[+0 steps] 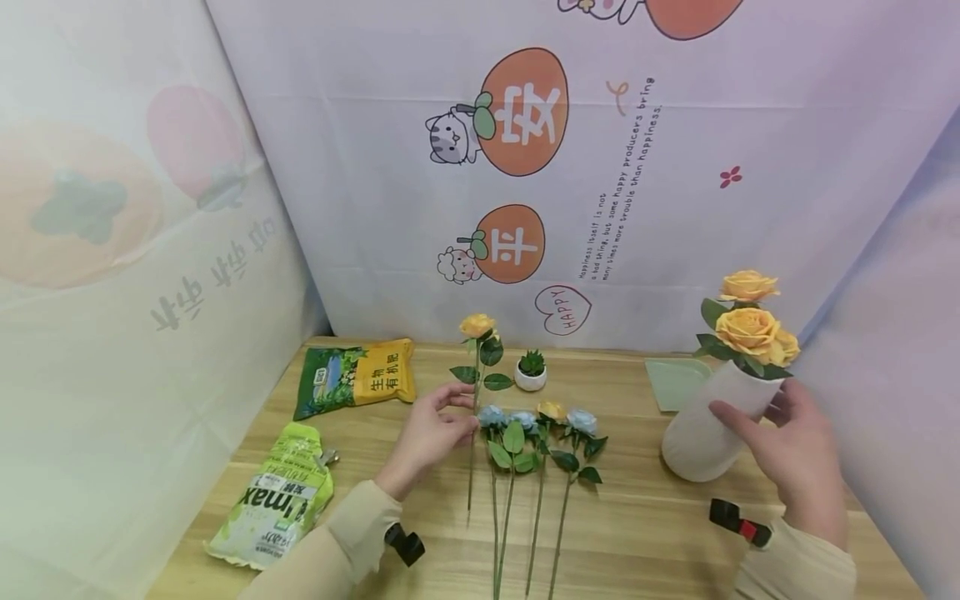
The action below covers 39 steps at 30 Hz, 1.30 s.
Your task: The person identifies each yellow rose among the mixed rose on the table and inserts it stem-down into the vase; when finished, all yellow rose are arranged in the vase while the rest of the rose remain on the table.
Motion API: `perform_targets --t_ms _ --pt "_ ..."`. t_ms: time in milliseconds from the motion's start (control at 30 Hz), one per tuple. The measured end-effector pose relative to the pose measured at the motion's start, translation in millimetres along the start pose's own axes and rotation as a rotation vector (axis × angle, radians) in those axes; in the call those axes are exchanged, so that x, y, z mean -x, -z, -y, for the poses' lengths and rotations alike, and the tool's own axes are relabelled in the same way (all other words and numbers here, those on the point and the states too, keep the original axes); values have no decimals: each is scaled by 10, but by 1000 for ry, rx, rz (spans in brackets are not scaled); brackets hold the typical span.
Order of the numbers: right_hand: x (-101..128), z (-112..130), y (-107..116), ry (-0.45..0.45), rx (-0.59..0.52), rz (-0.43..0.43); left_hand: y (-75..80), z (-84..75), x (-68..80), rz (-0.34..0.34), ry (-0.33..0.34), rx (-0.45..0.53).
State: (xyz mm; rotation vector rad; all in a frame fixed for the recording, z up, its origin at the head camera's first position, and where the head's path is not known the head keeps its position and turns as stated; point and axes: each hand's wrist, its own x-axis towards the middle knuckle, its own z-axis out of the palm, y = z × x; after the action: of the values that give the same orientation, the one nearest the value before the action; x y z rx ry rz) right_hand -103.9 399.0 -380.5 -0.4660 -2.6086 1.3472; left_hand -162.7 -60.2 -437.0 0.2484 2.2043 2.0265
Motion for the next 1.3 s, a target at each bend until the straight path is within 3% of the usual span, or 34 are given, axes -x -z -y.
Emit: perform_targets --t_ms 333,533,700,900,1300 --pt "0 -11 -5 7 -10 -1 -83 -272 -119 -4 -48 20" --pt "6 -5 9 3 -13 1 -147 -591 -215 -3 -138 4" --pt "10 -5 4 11 -11 -1 -306 -876 -310 41 -227 31" --pt "14 -6 0 19 -9 -3 -667 -1159 -435 89 -330 97" --pt "0 -13 -10 24 3 -14 -1663 -1651 -650 187 -503 293"
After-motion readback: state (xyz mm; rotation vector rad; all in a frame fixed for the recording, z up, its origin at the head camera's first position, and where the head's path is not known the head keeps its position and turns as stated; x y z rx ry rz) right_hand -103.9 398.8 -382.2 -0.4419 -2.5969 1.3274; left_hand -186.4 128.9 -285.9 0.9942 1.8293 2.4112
